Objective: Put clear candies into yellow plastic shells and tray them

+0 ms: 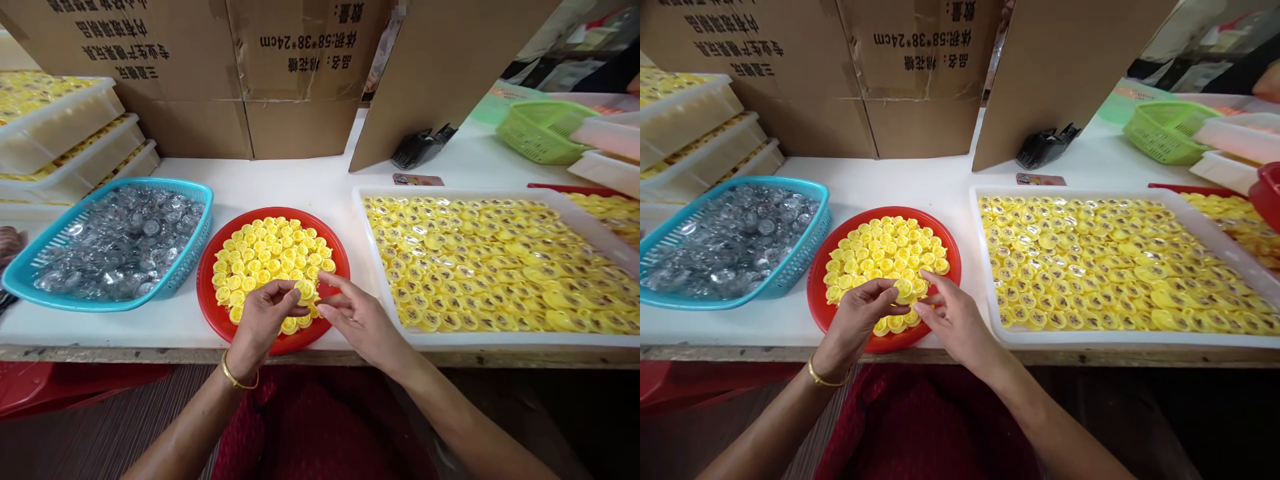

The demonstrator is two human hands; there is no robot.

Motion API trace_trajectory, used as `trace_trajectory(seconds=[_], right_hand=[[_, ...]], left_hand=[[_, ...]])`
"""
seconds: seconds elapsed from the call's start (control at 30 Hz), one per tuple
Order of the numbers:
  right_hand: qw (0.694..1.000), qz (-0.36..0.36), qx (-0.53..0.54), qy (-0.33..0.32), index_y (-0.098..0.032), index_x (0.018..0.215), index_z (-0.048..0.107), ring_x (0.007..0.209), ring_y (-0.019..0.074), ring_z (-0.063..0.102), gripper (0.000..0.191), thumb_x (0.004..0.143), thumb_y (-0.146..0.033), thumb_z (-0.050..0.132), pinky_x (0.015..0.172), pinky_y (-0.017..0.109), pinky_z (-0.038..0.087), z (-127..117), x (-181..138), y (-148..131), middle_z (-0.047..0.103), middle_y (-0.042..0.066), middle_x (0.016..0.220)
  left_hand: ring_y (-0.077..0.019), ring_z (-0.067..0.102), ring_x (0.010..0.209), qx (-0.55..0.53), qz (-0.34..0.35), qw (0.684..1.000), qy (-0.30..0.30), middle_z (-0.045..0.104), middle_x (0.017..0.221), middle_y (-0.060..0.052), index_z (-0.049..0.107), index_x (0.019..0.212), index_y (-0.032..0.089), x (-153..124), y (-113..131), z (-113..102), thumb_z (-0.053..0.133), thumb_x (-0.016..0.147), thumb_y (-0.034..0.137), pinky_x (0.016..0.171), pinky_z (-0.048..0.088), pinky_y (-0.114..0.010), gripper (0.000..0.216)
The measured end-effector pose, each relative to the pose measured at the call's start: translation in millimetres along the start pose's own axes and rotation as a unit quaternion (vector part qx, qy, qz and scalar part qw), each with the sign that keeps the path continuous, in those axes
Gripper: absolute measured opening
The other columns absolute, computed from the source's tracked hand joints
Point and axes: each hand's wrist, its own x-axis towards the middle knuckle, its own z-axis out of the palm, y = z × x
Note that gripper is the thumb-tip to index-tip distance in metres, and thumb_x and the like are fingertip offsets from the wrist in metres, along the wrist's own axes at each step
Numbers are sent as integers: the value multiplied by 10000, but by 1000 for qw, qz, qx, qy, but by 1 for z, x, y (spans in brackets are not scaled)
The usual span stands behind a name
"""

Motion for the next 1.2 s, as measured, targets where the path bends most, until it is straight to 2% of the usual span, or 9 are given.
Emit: trace_trajectory(seconds=[0.07, 0.17, 0.3, 0.37, 0.47, 0.57, 0.7, 0.93, 1.2], right_hand=[[999, -22, 45, 18, -216, 1208, 559, 894, 179, 675, 365, 864, -337, 578, 781, 307, 551, 12, 9, 4, 686, 69, 1077], [995, -32, 80, 43, -202, 1108, 599, 909, 183, 675, 278, 868, -342, 584, 808, 313, 554, 19, 16, 12, 692, 68, 1071], [987, -29, 150, 40, -196, 1058, 585, 918, 179, 678, 276, 835, -351, 633, 805, 302, 565, 15, 19, 21, 695, 64, 1048], [984, -28, 175, 31, -198, 1042, 577, 927, 177, 676, 276, 817, -336, 655, 810, 300, 568, 13, 20, 22, 694, 56, 1025], [982, -30, 181, 35, -211, 1114, 570, 1013, 186, 654, 345, 801, -320, 665, 866, 316, 554, 11, 22, 23, 661, 68, 1146], [983, -18, 173, 56, -209, 1111, 591, 1012, 197, 654, 347, 796, -336, 662, 878, 330, 549, 10, 24, 24, 656, 76, 1167], [977, -3, 204, 63, -212, 1087, 582, 1017, 213, 654, 352, 771, -336, 675, 862, 348, 558, 12, 26, 28, 652, 82, 1160], [958, 29, 283, 30, -219, 1064, 568, 967, 196, 670, 377, 741, -362, 700, 838, 347, 584, 18, 28, 23, 631, 60, 1177], [969, 44, 242, 13, -203, 1093, 568, 895, 189, 687, 372, 766, -346, 674, 843, 339, 565, 12, 28, 15, 700, 47, 998]], left_hand=[[-189, 708, 688, 20, 20, 999, -33, 715, 770, -41, 718, 824, 123, -2, -2, 4, 755, 696, 360, 686, 590, -300, 272], [-223, 703, 863, 13, 40, 996, -83, 733, 953, -95, 736, 938, 127, -3, -3, 6, 617, 828, 360, 804, 575, -346, 284], [-223, 689, 928, -21, 34, 994, -101, 734, 1008, -76, 731, 1000, 155, -1, -5, 6, 635, 805, 252, 873, 553, -366, 238], [-218, 693, 908, -21, 36, 995, -87, 739, 980, -72, 732, 974, 148, 1, -7, 8, 657, 788, 254, 853, 562, -360, 227], [-193, 707, 798, -4, 38, 999, -26, 740, 887, -67, 716, 934, 117, 5, -9, 11, 699, 742, 261, 787, 582, -335, 241], [-169, 704, 688, -9, 40, 998, 37, 720, 792, -32, 652, 1026, 118, 7, -6, 10, 742, 679, 237, 728, 591, -322, 377], [-171, 705, 671, -41, 35, 998, 38, 712, 779, -31, 560, 1098, 130, 7, -1, 2, 760, 647, 225, 695, 590, -315, 503], [-163, 685, 575, 8, 31, 996, 82, 698, 697, -38, 587, 894, 110, 12, 1, 3, 752, 637, 243, 580, 577, -280, 333], [-146, 671, 548, -4, 27, 997, 76, 684, 679, -23, 577, 822, 123, 20, 6, 9, 732, 646, 210, 535, 556, -248, 250]])
